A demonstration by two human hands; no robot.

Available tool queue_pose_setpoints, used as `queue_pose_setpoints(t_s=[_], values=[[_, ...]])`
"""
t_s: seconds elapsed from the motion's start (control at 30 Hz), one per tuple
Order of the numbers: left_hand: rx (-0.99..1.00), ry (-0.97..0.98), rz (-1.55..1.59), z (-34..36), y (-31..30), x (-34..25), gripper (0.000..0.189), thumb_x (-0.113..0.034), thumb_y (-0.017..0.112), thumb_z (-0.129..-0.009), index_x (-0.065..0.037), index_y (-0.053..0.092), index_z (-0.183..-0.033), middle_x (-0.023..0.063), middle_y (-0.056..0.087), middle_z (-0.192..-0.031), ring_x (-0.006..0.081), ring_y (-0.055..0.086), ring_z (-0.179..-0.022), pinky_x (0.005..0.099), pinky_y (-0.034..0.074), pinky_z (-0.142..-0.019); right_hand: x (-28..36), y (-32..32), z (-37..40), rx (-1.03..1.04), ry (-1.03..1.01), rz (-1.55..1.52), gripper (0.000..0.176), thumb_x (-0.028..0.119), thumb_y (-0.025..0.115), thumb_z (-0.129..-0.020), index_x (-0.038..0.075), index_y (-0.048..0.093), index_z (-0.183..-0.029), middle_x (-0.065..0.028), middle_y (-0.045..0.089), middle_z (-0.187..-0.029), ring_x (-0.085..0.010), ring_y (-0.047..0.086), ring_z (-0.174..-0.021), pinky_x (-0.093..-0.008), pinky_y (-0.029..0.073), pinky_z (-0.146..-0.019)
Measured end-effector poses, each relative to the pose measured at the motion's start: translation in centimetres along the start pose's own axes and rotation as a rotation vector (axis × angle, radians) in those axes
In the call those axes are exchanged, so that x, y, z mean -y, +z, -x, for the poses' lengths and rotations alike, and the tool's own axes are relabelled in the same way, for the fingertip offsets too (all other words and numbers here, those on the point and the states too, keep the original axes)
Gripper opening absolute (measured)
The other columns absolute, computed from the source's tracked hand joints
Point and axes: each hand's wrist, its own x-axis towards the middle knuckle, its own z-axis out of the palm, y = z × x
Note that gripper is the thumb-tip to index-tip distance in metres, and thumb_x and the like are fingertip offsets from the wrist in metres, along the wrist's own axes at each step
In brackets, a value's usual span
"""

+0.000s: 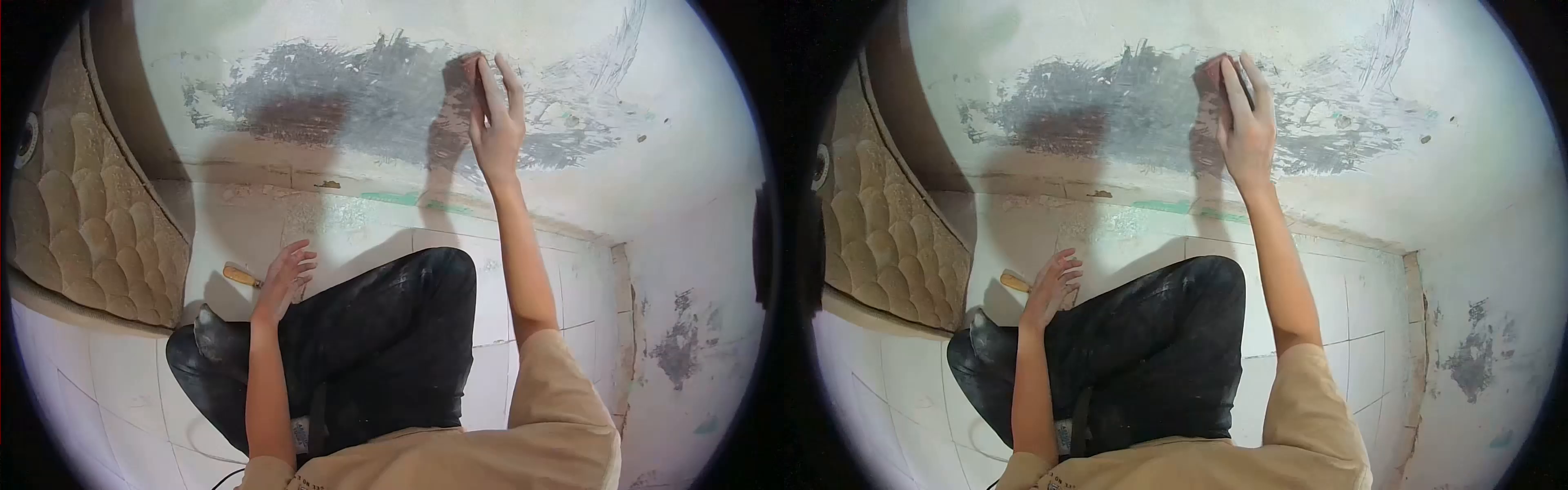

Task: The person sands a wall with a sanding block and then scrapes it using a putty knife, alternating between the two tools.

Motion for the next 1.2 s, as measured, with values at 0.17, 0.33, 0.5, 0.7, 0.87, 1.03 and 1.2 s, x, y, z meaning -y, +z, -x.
queue_pose_setpoints(t_s=[0.17,0.33,0.5,0.7,0.87,1.03,1.2], values=[[-0.027,-0.035,-0.017,-0.3,0.0,0.1,0.046,-0.037,0.051,-0.089,-0.008,0.045,-0.125,0.0045,0.053,-0.106,0.0146,0.050,-0.098,0.0295,0.039,-0.085,-2.4,2.7,1.1,0.048,-0.184,0.148,0.050,-0.006,0.057,-0.071,0.005,0.055,-0.120,-0.0134,0.049,-0.127,-0.0294,0.049,-0.115,-0.0387,0.042,-0.095],[-0.011,-0.024,-0.014,-0.5,0.0,0.1,0.046,-0.038,0.051,-0.090,-0.008,0.046,-0.125,0.0054,0.052,-0.107,0.0154,0.050,-0.098,0.0291,0.039,-0.085,-2.2,3.2,0.8,-0.041,-0.178,0.066,0.045,0.002,0.064,-0.075,0.005,0.056,-0.119,-0.0134,0.052,-0.123,-0.0301,0.052,-0.109,-0.0377,0.043,-0.092],[-0.023,-0.043,-0.055,-0.6,0.2,0.0,0.049,-0.040,0.050,-0.089,-0.008,0.045,-0.125,0.0060,0.052,-0.108,0.0160,0.050,-0.098,0.0299,0.039,-0.086,-2.9,3.2,0.2,-0.160,-0.204,-0.007,0.046,0.007,0.072,-0.072,0.008,0.059,-0.116,-0.0088,0.056,-0.105,-0.0220,0.054,-0.085,-0.0306,0.046,-0.073],[-0.027,-0.043,-0.053,-0.8,0.1,0.2,0.048,-0.040,0.050,-0.089,-0.009,0.046,-0.125,0.0058,0.052,-0.107,0.0157,0.049,-0.099,0.0308,0.038,-0.087,-2.4,1.9,0.2,-0.268,-0.085,0.001,0.037,0.004,0.071,-0.070,0.008,0.065,-0.107,-0.0057,0.060,-0.091,-0.0192,0.054,-0.078,-0.0294,0.046,-0.068],[-0.053,-0.075,-0.061,-1.0,0.1,0.0,0.047,-0.039,0.049,-0.090,-0.008,0.046,-0.125,0.0054,0.052,-0.107,0.0158,0.049,-0.098,0.0313,0.038,-0.088,-2.5,2.4,0.5,-0.191,-0.004,0.009,0.039,0.007,0.072,-0.071,0.008,0.065,-0.109,-0.0058,0.059,-0.092,-0.0185,0.053,-0.078,-0.0283,0.046,-0.068],[-0.068,-0.089,-0.052,-1.0,0.1,0.0,0.048,-0.040,0.050,-0.089,-0.008,0.046,-0.125,0.0057,0.052,-0.108,0.0160,0.049,-0.098,0.0320,0.038,-0.088,-2.4,3.1,0.7,-0.250,0.025,0.003,0.037,0.005,0.070,-0.074,0.010,0.064,-0.111,-0.0057,0.059,-0.093,-0.0182,0.054,-0.077,-0.0279,0.046,-0.068],[-0.077,-0.081,-0.067,-0.9,0.3,0.3,0.050,-0.042,0.051,-0.089,-0.008,0.046,-0.125,0.0060,0.052,-0.107,0.0158,0.049,-0.098,0.0319,0.039,-0.088,-1.6,3.3,3.1,-0.134,0.004,0.122,0.053,-0.009,0.059,-0.060,0.012,0.064,-0.109,-0.0050,0.064,-0.098,-0.0210,0.059,-0.082,-0.0300,0.048,-0.072]])
